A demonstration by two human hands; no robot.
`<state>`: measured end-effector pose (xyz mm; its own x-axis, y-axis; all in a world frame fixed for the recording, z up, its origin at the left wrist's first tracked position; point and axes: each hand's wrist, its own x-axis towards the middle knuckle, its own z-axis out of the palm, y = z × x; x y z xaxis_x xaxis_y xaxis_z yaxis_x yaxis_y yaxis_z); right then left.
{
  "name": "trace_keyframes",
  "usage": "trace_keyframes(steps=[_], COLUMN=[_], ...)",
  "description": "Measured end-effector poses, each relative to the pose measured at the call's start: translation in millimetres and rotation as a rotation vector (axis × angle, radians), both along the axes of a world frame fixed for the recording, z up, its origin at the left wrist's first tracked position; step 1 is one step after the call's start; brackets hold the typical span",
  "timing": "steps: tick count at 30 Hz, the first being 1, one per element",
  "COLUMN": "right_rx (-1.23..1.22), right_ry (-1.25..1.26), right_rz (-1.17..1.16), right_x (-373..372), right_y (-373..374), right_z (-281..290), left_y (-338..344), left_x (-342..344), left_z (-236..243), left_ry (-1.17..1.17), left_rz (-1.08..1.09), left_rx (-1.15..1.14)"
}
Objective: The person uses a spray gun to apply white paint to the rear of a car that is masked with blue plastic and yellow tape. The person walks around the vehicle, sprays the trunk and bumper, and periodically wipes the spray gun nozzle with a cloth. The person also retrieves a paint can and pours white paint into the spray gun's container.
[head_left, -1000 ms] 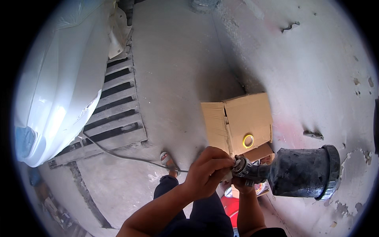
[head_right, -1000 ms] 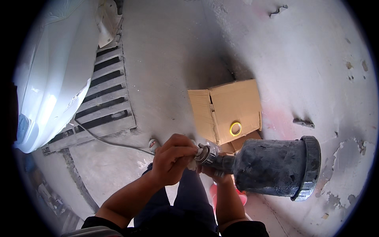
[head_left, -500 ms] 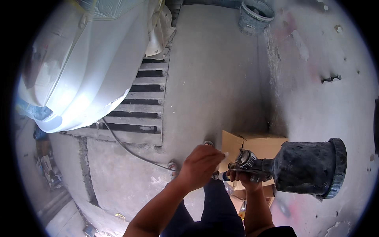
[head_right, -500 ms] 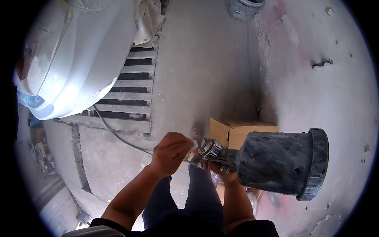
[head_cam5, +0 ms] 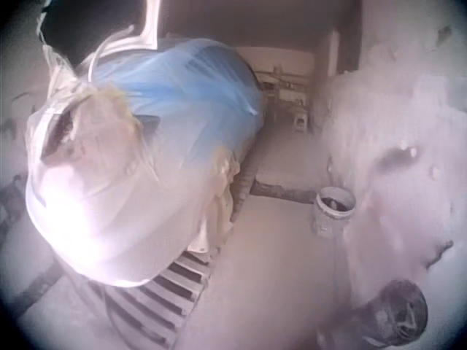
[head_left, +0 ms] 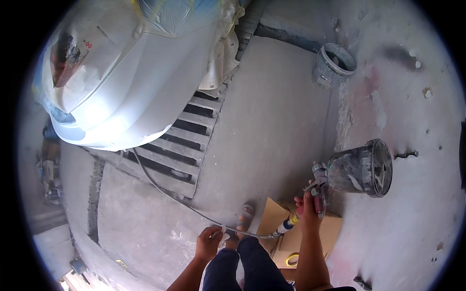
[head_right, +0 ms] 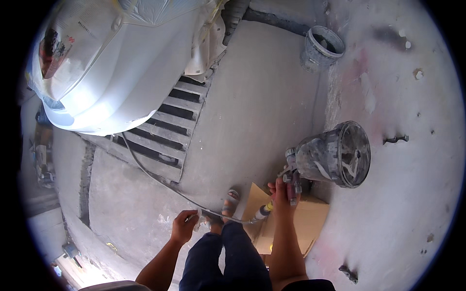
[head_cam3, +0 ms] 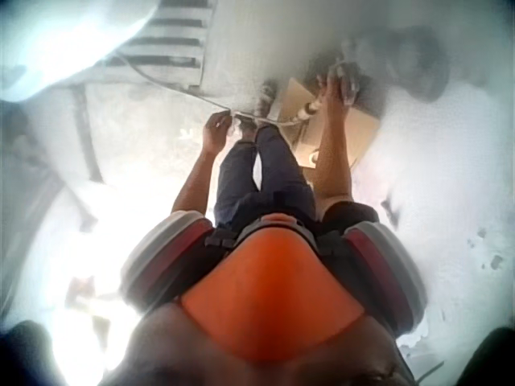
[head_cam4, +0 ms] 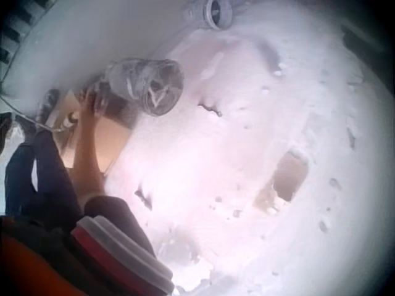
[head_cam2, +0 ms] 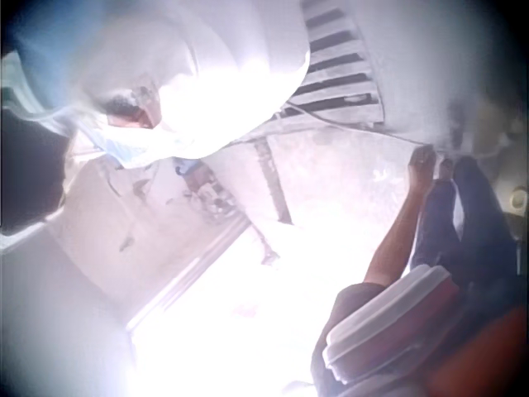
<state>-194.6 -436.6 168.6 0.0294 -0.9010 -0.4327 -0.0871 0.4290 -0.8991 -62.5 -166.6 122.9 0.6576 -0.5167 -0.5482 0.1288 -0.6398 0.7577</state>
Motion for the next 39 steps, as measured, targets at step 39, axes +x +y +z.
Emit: trace_keyframes(steps=[39], right_rx=[0.321], right_ry=[-0.303], right_rz=[1.263], right_x=[191.0], right_y=[-64.3], right_z=[-41.4], left_y=[12.3], left_x=[-18.0], left_z=[-88.9], left_ry=[0.162], left_rz=[0.319], left_rx=[0.224])
